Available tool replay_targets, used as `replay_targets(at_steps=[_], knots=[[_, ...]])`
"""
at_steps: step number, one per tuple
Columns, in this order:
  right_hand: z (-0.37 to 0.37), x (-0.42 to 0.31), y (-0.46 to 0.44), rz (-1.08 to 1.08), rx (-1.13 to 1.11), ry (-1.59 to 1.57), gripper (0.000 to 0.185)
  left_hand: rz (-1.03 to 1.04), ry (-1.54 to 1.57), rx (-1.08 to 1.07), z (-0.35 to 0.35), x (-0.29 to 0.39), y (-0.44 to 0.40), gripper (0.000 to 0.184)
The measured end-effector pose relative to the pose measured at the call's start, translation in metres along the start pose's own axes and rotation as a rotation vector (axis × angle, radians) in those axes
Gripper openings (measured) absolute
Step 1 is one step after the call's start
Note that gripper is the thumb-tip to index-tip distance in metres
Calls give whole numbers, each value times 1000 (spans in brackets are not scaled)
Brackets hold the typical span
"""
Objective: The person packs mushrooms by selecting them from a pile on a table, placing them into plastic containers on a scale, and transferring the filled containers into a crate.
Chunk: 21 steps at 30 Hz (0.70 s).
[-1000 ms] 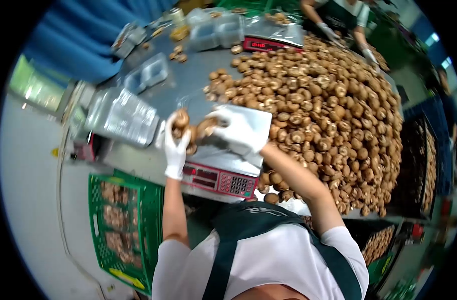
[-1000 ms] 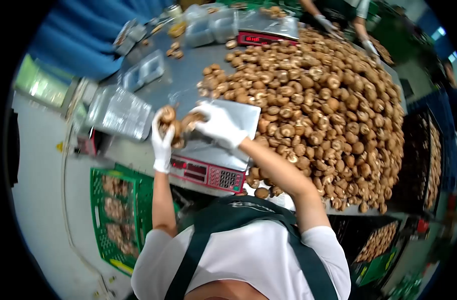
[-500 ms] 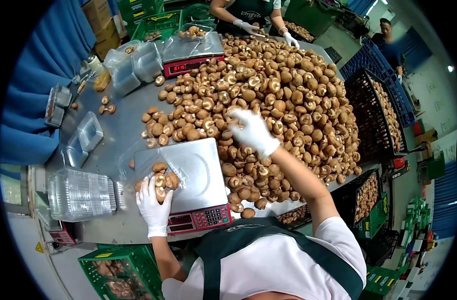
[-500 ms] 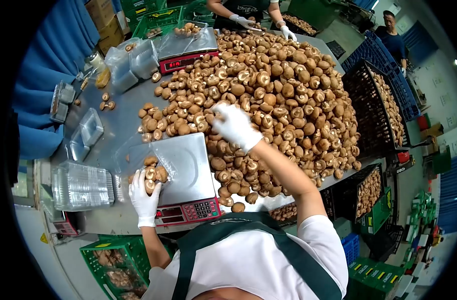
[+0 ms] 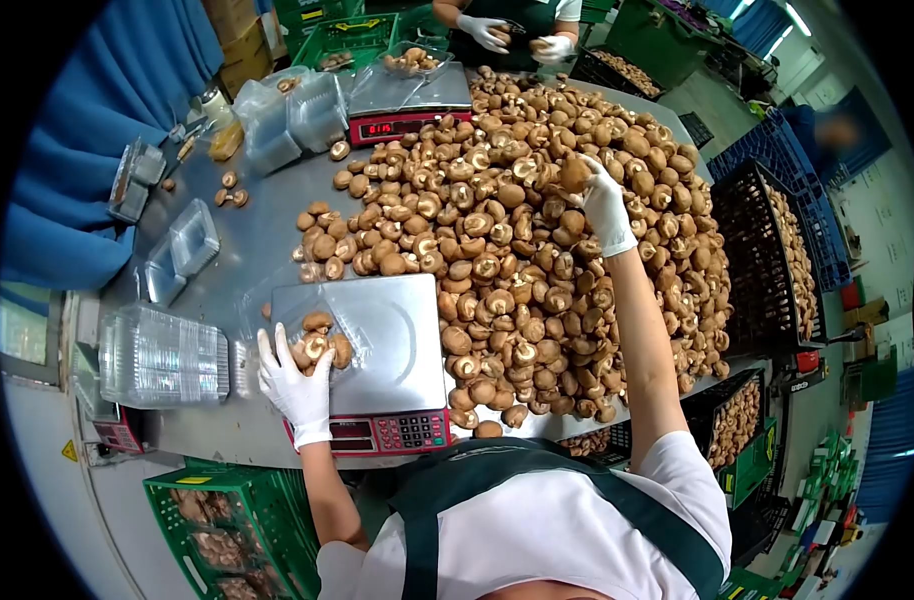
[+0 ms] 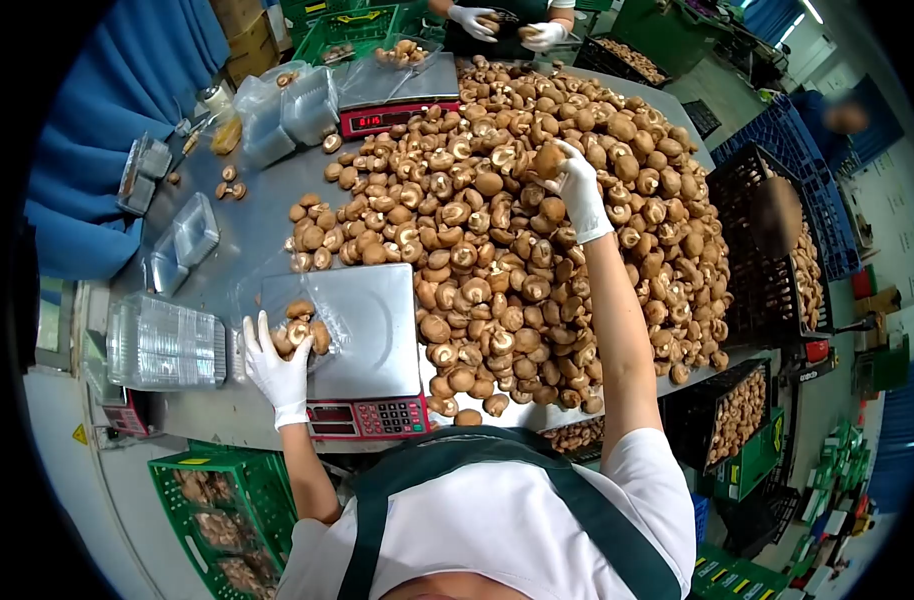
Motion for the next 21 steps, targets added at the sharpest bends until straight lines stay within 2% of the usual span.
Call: replay_targets(at_steps=[1,3,5,6,7,8,9,11,12,16,17,19,20,21], knots=[[8,-6,2,1,-2,-5,39,0,-5,1,0,-3,0,72],[25,-27,11,18,177,90,26,34,-36,67,-4,-9,1,68],[49,-38,8,-66,78,608,21,16,-101,46,-9,-14,3,64],[69,-41,7,-177,17,913,22,-11,-113,-4,-7,-17,4,63],[93,-40,8,-293,-47,1215,24,-38,-124,-54,-6,-21,4,61],[118,-35,13,-310,-144,1629,34,-81,-136,-171,2,-27,6,62],[130,-17,12,-494,-196,1715,32,-121,-176,-275,8,-27,10,64],[132,31,2,-324,-367,1908,23,-156,-190,-295,15,-30,16,65],[130,39,1,-467,-272,1869,16,-141,-171,-249,15,-28,18,65],[126,8,16,-475,-97,1659,21,-149,-232,-210,17,-9,32,66],[121,3,17,-356,-88,1665,34,-157,-237,-210,18,-4,34,65],[125,-15,32,-124,-94,1424,49,-192,-197,-253,20,8,35,66],[136,-21,43,-190,-124,1218,54,-187,-180,-250,22,13,35,67],[147,-18,53,-113,-199,1003,51,-165,-160,-247,24,18,35,68]])
Point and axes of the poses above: each hand's wrist, its own y-axis away from the middle knuckle, its own z-axis out of the palm, x = y × z, the point moved 8 cm from there along -y, towards the middle knuckle, and after that the axes turned 5 degrees about y, right-handed, at the moved point
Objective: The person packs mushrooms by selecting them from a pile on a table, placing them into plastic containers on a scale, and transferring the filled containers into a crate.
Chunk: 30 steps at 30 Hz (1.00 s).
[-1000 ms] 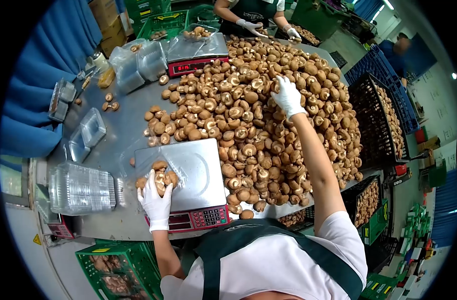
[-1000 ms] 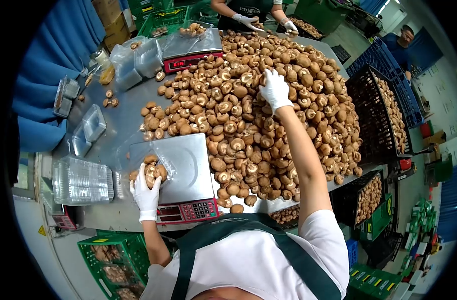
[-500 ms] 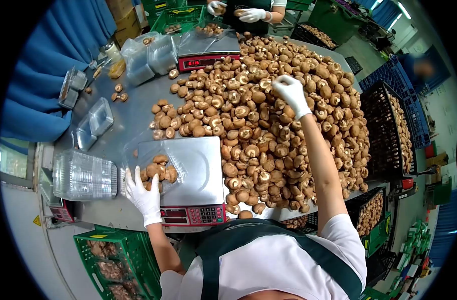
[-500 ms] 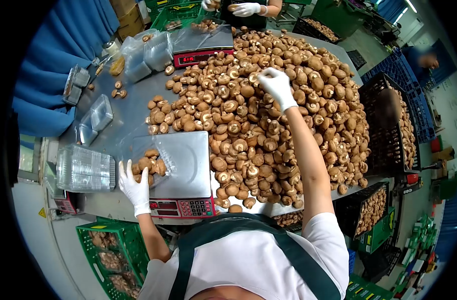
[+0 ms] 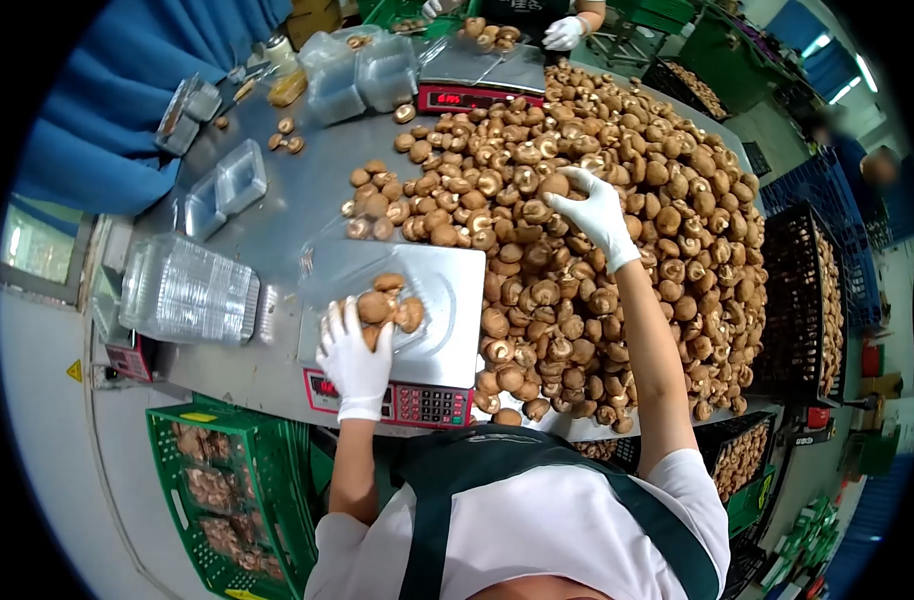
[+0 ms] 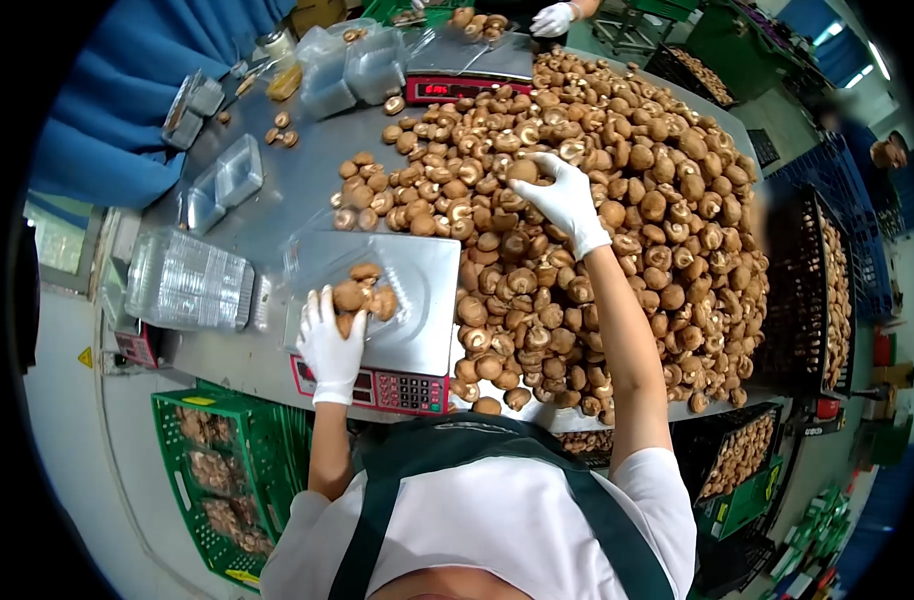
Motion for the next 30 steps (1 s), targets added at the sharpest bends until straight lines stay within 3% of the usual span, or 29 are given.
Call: replay_targets(at_steps=[4,6,8,9,10,12,16,22,24,30], knots=[[64,-66,40,-106,-228,-421,51,51,67,-49,8,15,2,74],[94,-105,61,-352,-246,-323,51,81,176,-45,4,19,4,75],[134,-133,82,-461,-375,-95,50,131,365,2,-1,17,4,75],[163,-142,91,-653,-446,76,55,188,459,45,-8,16,4,74],[185,-141,102,-760,-399,297,62,192,560,62,-12,12,3,71],[195,-137,107,-791,-266,379,68,186,684,58,-19,2,2,68],[162,-121,97,-642,-245,95,64,131,811,40,-36,-25,-1,67],[99,-40,98,-187,-137,-85,45,13,875,93,-34,-80,-20,56],[84,-24,114,136,-211,-233,38,-12,852,106,-39,-92,-27,51],[67,25,142,163,-129,-183,28,-143,938,52,-36,-122,-71,52]])
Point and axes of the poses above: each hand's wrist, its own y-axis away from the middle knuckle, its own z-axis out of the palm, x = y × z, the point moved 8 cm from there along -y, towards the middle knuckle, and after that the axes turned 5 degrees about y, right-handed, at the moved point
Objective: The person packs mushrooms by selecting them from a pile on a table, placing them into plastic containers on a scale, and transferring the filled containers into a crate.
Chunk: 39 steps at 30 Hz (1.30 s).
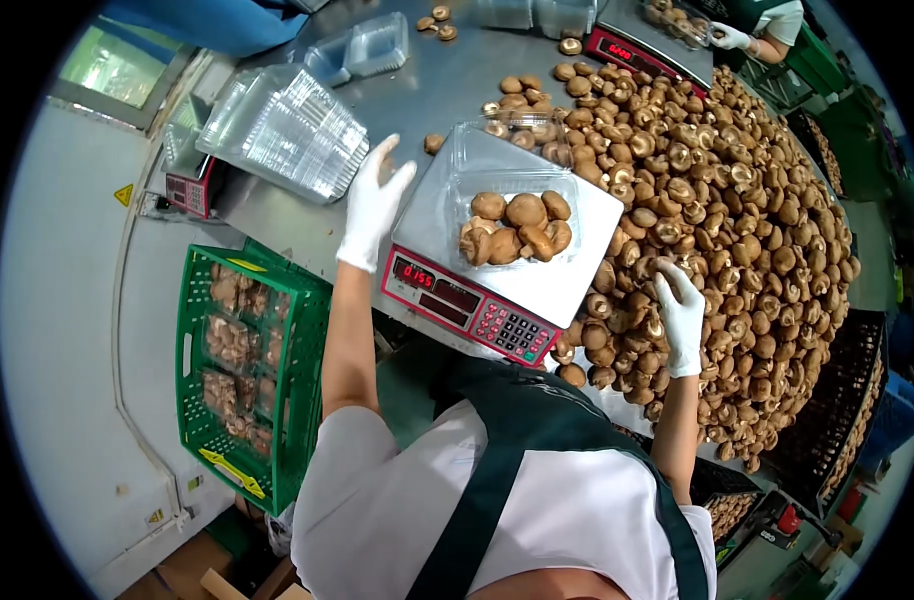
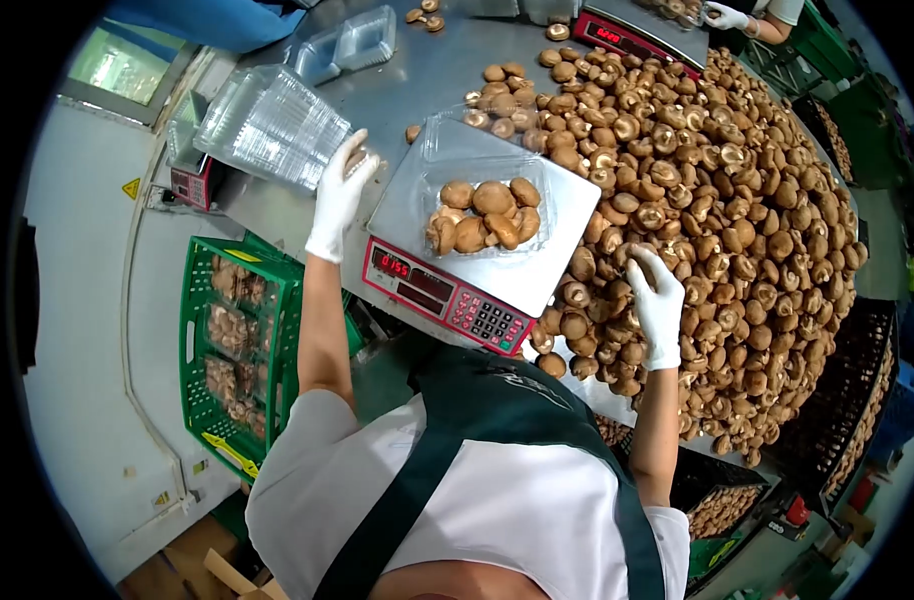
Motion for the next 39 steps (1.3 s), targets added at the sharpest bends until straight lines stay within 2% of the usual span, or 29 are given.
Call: replay_targets(at_steps=[4,7,9,11,13,14,18,20,23,24,26,27,29,32,34,36,37,38,39], knots=[[5,19,5,58,-28,-58,28,-27,16,-82,19,-9,-50,54],[12,8,6,-40,-31,32,28,-18,-78,-166,47,-14,-100,55],[14,-6,7,-97,-38,73,29,12,-243,-207,72,-16,-137,56],[15,-12,7,-30,-84,122,27,21,-370,-249,97,-3,-157,58],[15,-14,5,-39,-95,140,28,16,-460,-360,132,-2,-179,59],[13,-18,5,-160,-43,179,26,35,-484,-408,150,-9,-190,59],[11,-16,4,-130,-25,167,23,200,-743,-845,234,-36,-198,52],[11,-11,5,-119,-17,197,23,177,-853,-987,256,-49,-191,48],[8,-4,3,-69,-25,175,22,156,-999,-981,268,-38,-186,43],[8,0,5,-15,-39,154,22,157,-1002,-987,269,-35,-185,43],[6,1,5,-41,-23,138,23,205,-991,-958,268,-27,-185,37],[5,-2,6,-57,-20,146,23,193,-909,-962,263,-21,-187,31],[3,-14,5,-77,-37,171,22,220,-635,-851,241,5,-190,32],[6,-43,3,-286,-74,283,22,104,-154,-719,195,43,-178,29],[12,-76,2,-395,-151,354,23,145,-23,-690,165,78,-145,28],[23,-122,7,-615,-299,346,24,84,2,-780,145,92,-103,26],[30,-146,13,-655,-435,467,25,45,-13,-843,138,90,-82,26],[32,-174,23,-827,-411,395,18,3,-30,-906,132,86,-60,26],[44,-188,31,-898,-499,479,19,4,-96,-964,130,84,-38,26]])
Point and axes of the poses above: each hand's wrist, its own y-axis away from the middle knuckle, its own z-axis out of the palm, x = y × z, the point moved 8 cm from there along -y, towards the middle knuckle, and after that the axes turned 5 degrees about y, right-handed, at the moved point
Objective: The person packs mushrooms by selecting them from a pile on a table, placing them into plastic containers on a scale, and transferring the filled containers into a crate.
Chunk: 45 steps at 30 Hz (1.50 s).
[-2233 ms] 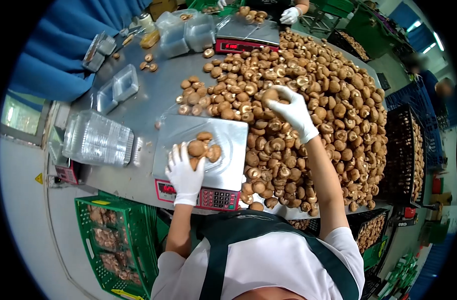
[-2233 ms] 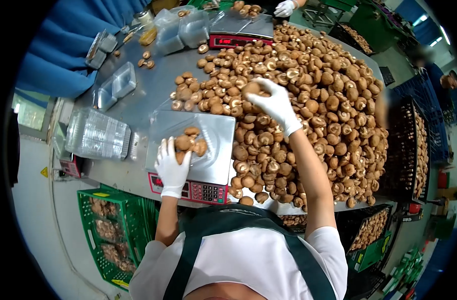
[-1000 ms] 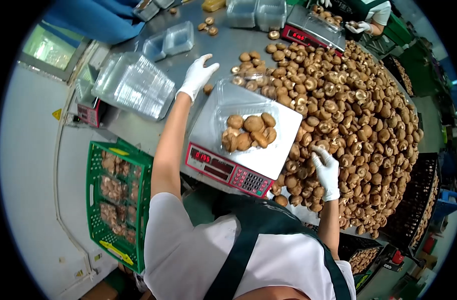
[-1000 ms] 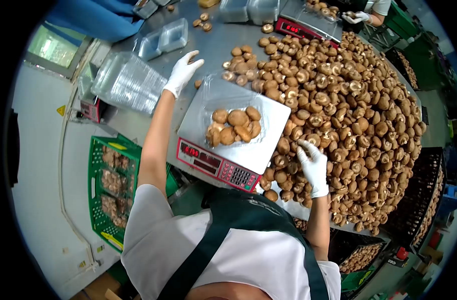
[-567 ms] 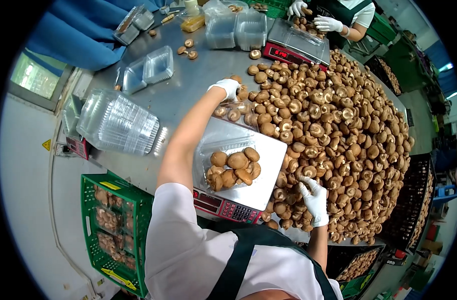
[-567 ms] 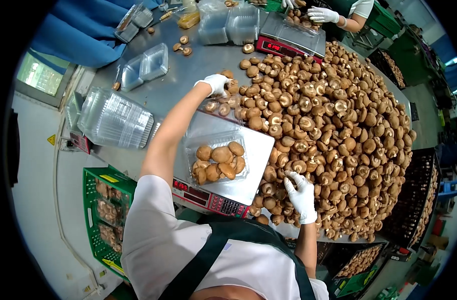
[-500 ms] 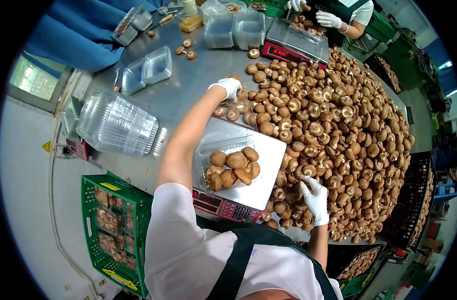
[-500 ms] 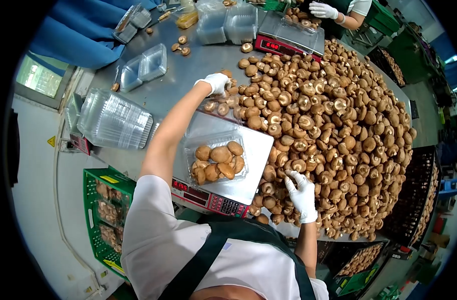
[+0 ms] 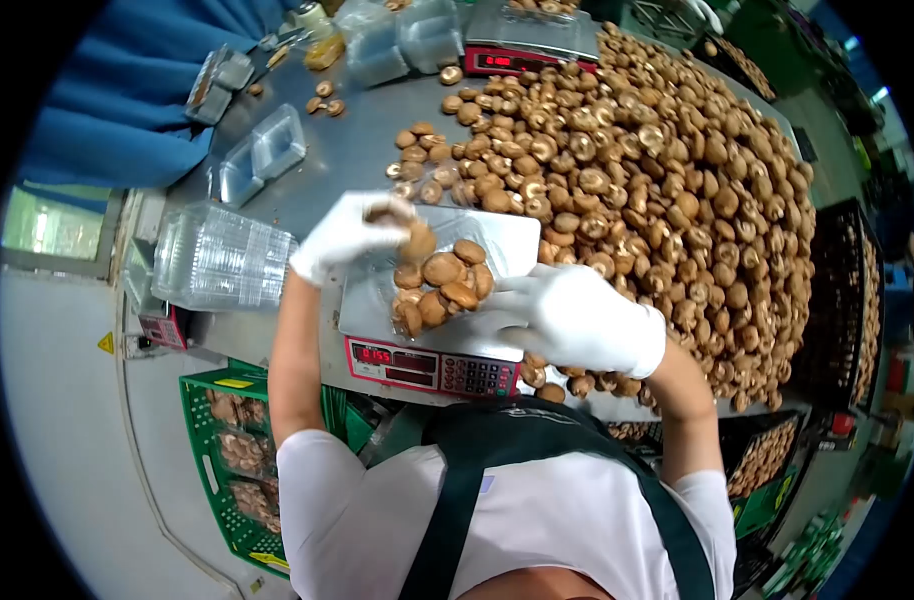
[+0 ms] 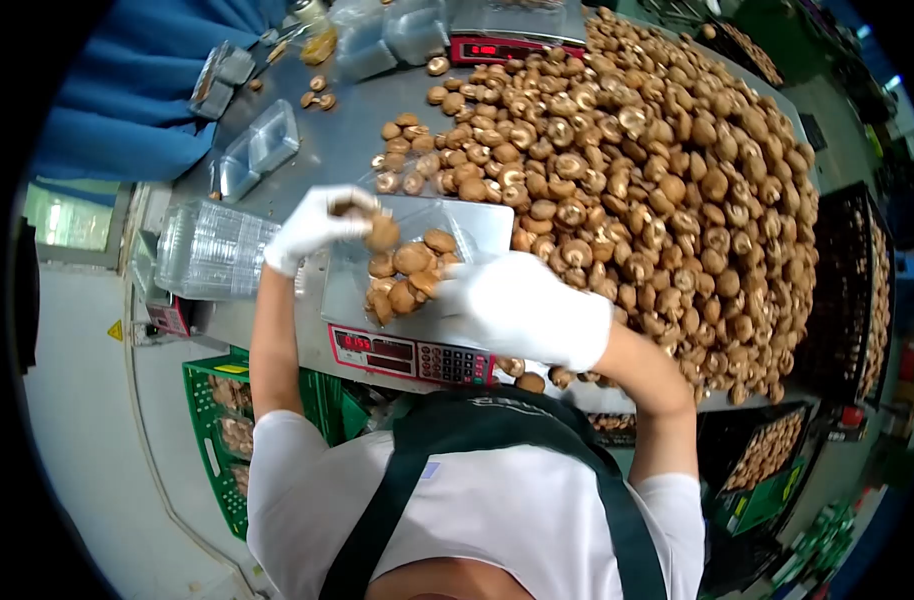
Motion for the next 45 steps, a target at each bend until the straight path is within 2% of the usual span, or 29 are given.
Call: replay_targets(at_steps=[2,3,4,5,6,7,8,11,13,14,15,16,17,18,19,21,26,30,31,33,35,37,42,45], knots=[[-16,-56,-22,-245,66,68,15,-6,-234,-49,25,-7,24,27],[-20,-83,-30,-313,11,-64,12,18,-405,-42,33,-13,33,28],[-11,-112,-25,-504,-119,96,9,54,-361,62,31,-12,40,29],[-44,-134,-8,-723,550,-240,12,85,-312,160,28,-12,47,30],[-41,-142,-3,-735,447,-181,13,93,-271,232,24,-10,54,30],[-37,-147,-3,-677,153,-41,13,98,-228,305,17,-8,62,30],[-35,-147,2,-657,23,35,14,103,-166,351,12,-10,68,30],[-44,-130,18,-548,-55,114,16,29,54,464,-10,-42,80,27],[-47,-121,25,-499,-54,143,17,-12,52,464,-20,-69,82,27],[-47,-116,30,-467,-51,154,17,10,-4,472,-7,-36,76,27],[-47,-109,35,-427,-52,161,18,27,-55,466,-11,-45,77,27],[-48,-103,39,-393,-55,158,19,-17,-4,493,-7,-41,76,27],[-49,-99,41,-367,-54,169,19,67,103,505,4,-22,77,26],[-51,-97,43,-349,-46,171,20,19,95,545,-3,-32,71,25],[-53,-97,42,-346,-47,175,20,-39,83,599,-10,-41,68,25],[-57,-107,33,-374,-61,179,22,106,-137,561,-13,-27,64,24],[-62,-133,2,-471,-119,205,25,166,-33,645,-26,-16,66,24],[-74,-129,-19,-462,-118,246,27,105,22,747,-44,-20,75,25],[-79,-124,-26,-428,-115,275,28,-55,378,596,-46,-41,76,29],[-87,-103,-34,-310,-114,316,29,110,167,768,-58,-43,76,34],[-86,-71,-36,-142,-123,322,30,-6,86,827,-61,-37,84,39],[-77,-30,-25,51,-136,243,32,-48,130,886,-61,-47,86,42],[-27,55,21,276,-54,-77,30,-213,270,760,-43,-86,69,60],[0,83,37,375,-56,-140,34,-269,409,719,-34,-112,52,62]])
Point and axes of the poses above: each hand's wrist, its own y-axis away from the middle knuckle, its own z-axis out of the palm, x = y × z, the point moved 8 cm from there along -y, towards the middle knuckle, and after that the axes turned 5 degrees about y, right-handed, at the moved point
